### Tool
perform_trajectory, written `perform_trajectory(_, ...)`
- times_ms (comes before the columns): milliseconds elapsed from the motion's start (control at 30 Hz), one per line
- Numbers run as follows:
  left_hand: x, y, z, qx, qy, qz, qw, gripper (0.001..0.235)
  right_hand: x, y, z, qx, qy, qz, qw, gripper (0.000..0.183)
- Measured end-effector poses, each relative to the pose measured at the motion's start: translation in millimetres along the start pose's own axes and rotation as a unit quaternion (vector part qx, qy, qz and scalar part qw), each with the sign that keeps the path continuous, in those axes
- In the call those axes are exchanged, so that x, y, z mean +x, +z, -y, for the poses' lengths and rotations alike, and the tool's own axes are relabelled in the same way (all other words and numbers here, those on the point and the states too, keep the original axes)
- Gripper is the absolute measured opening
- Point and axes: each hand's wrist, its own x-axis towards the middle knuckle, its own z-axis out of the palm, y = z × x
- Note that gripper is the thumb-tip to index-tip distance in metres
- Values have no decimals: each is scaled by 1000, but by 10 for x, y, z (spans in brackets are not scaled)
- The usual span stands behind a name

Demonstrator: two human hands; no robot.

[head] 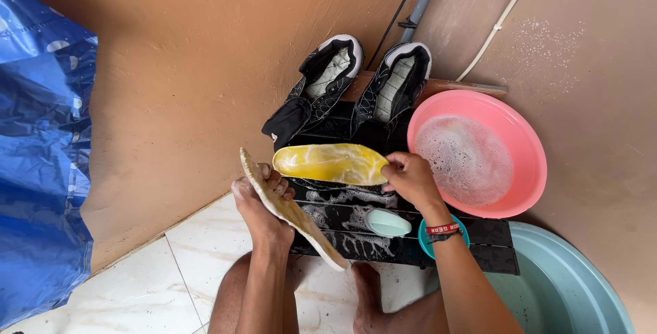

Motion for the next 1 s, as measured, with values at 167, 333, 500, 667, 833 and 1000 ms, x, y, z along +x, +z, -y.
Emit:
perform_trajectory(167, -214, 172, -42, -44, -7, 69, 997, 69, -91, -8, 234, 39, -137, -80, 987, 29)
perform_trajectory(333, -259, 189, -153, -25, -54, 170, 984, 50, -91, 33, 240, 78, -250, -121, 957, 29)
perform_trajectory(500, -296, 267, -232, -20, -83, 198, 976, 85, -179, 46, 284, 156, -320, -234, 905, 19)
perform_trajectory(667, -273, 208, -180, -13, -131, 226, 965, 90, -275, 69, 372, 164, -325, -244, 899, 19)
perform_trajectory(833, -291, 217, -173, 17, -141, 225, 964, 98, -302, 64, 416, 174, -323, -230, 901, 21)
perform_trajectory(1000, -264, 191, -198, 104, -77, 232, 964, 101, -353, 66, 471, 161, -318, -208, 911, 20)
